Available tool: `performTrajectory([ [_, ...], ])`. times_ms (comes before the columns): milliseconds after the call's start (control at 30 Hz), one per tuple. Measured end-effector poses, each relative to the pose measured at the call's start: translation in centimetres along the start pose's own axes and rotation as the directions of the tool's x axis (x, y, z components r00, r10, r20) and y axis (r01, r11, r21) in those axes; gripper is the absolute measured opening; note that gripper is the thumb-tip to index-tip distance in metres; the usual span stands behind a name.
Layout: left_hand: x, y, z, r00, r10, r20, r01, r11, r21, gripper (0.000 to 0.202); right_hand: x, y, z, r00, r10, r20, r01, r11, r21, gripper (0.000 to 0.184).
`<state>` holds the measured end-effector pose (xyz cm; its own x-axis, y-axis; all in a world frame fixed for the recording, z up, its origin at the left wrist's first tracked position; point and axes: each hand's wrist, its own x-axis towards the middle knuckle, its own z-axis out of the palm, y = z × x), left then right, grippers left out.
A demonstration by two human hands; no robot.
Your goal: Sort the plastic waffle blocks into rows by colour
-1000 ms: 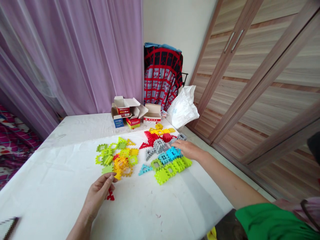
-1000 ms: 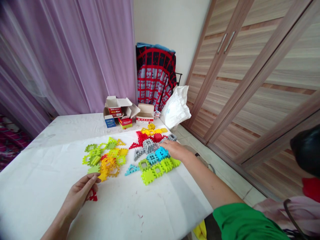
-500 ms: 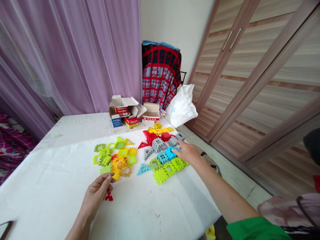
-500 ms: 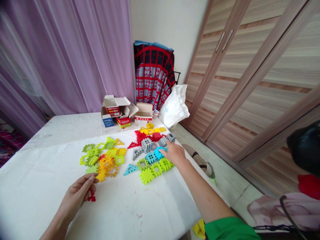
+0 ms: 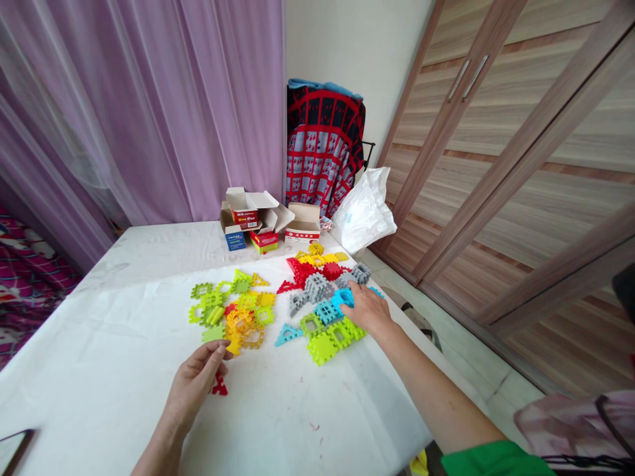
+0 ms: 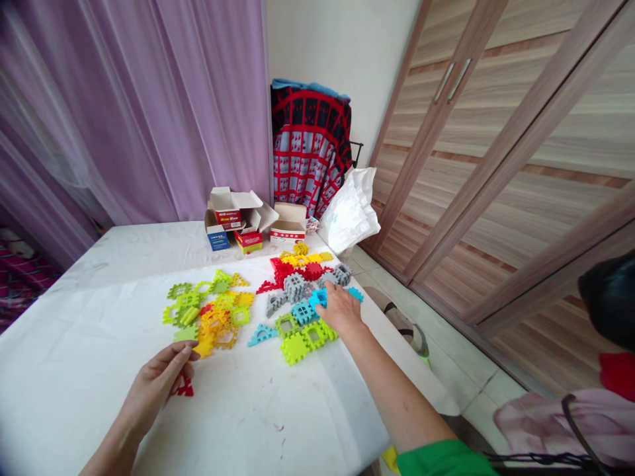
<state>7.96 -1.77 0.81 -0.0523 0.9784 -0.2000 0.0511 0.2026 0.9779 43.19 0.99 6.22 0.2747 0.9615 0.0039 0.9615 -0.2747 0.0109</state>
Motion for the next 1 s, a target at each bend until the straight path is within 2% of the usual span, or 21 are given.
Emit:
performTrajectory([
  [367,0.2,-0.5,-0.1,1.0,0.012,-0.008,-0.011,1.0,0.007,0.059,-0.1,0.9,0.1,0.994,-0.081,0.068,0.079,0.996,0.041,0.058],
  [633,0.5,-0.3,-0.7,0.989,0.083,-0.123,-0.086,0.996,-0.017,0.057,-0.5,0.1,-0.1,0.997,-0.056,0.061,0.057,0.998,-0.01,0.054],
  [733,1.0,-0.7,-1.1,0.968,0.125,-0.219,-0.119,0.992,0.039,0.054,-0.5,0.1,0.0,0.995,-0.059,0.078,0.06,0.998,-0.019,0.057],
  [867,1.7,-1.4,-2.0,0.911,0.212,-0.354,-0.169,0.974,0.15,0.047,-0.5,0.1,-0.5,0.996,-0.077,0.052,0.079,0.996,-0.037,0.058],
  [933,2.0,-1.8,-2.5,0.89,0.222,-0.399,-0.152,0.968,0.199,0.044,-0.6,-0.4,-0.8,0.987,-0.16,-0.035,0.16,0.987,-0.002,0.049],
  [1000,2.2,-2.1,-3.0,0.873,0.212,-0.44,-0.119,0.966,0.229,0.041,-0.8,-1.5,-1.0,0.95,-0.286,-0.127,0.296,0.953,0.069,0.038],
])
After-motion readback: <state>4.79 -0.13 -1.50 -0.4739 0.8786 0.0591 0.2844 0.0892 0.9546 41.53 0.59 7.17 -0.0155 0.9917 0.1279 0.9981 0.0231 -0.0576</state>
